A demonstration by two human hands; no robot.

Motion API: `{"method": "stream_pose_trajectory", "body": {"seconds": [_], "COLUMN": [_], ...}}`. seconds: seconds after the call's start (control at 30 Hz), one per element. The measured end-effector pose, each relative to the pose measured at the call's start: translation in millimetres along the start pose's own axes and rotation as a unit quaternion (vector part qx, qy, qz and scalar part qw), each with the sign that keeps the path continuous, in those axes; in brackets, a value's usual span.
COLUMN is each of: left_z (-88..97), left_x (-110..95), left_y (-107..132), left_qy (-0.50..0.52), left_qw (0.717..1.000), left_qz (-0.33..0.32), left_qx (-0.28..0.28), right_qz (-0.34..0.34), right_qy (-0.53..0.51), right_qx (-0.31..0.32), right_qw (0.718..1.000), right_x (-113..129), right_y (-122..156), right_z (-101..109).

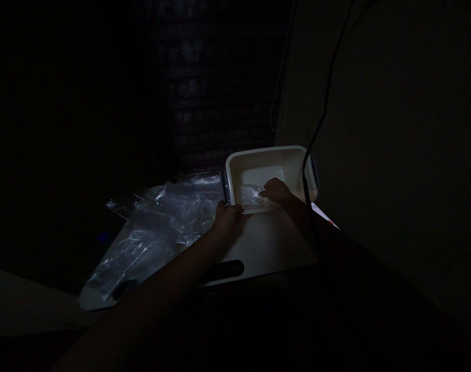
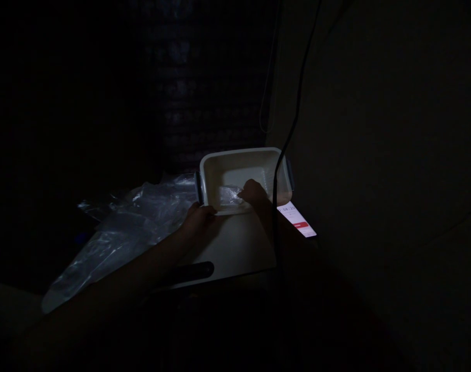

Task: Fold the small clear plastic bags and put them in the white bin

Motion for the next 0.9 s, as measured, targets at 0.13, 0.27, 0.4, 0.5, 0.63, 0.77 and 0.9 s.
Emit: {"method": "stream_pose_trajectory", "body": {"seconds": [0.13, 0.27, 0.4, 0.5, 0.63, 0.77, 0.9], "left_z": [-1.1, -1.5, -1.2, -1.9, -4.3, -4.7, -3.1], "left_x": [0, 0, 0, 1, 0, -1, 1], "left_y": [-1, 0, 2, 5, 9, 10, 7], "left_qy": [0.000, -0.006, -0.008, 0.009, 0.021, 0.021, 0.012], "left_qw": [1.000, 1.000, 1.000, 1.000, 0.999, 0.999, 1.000], "left_qz": [0.005, -0.001, -0.010, -0.010, -0.013, -0.015, -0.008], "left_qx": [-0.002, -0.002, 0.007, 0.017, 0.033, 0.037, 0.025], "right_qz": [0.009, 0.040, 0.067, 0.119, 0.179, 0.200, 0.208], "right_qy": [-0.064, -0.331, -0.298, -0.198, -0.112, -0.077, -0.057], "right_qx": [-0.023, 0.102, 0.173, 0.184, 0.196, 0.196, 0.191], "right_qw": [0.998, 0.937, 0.936, 0.955, 0.958, 0.957, 0.958], "right_x": [11, 38, 56, 60, 62, 63, 64], "right_y": [0, 4, 7, 6, 5, 5, 6], "right_z": [8, -6, -20, -21, -20, -23, -27]}}
Point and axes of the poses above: each hand's wrist, its own y-axis away from the middle knuckle, its own z-axis out of the back of the hand, x = y × z, the point moved 3 cm from there along -y, towards the middle knuckle, and after that the axes turned 10 degrees about z, right-handed, at the moved point
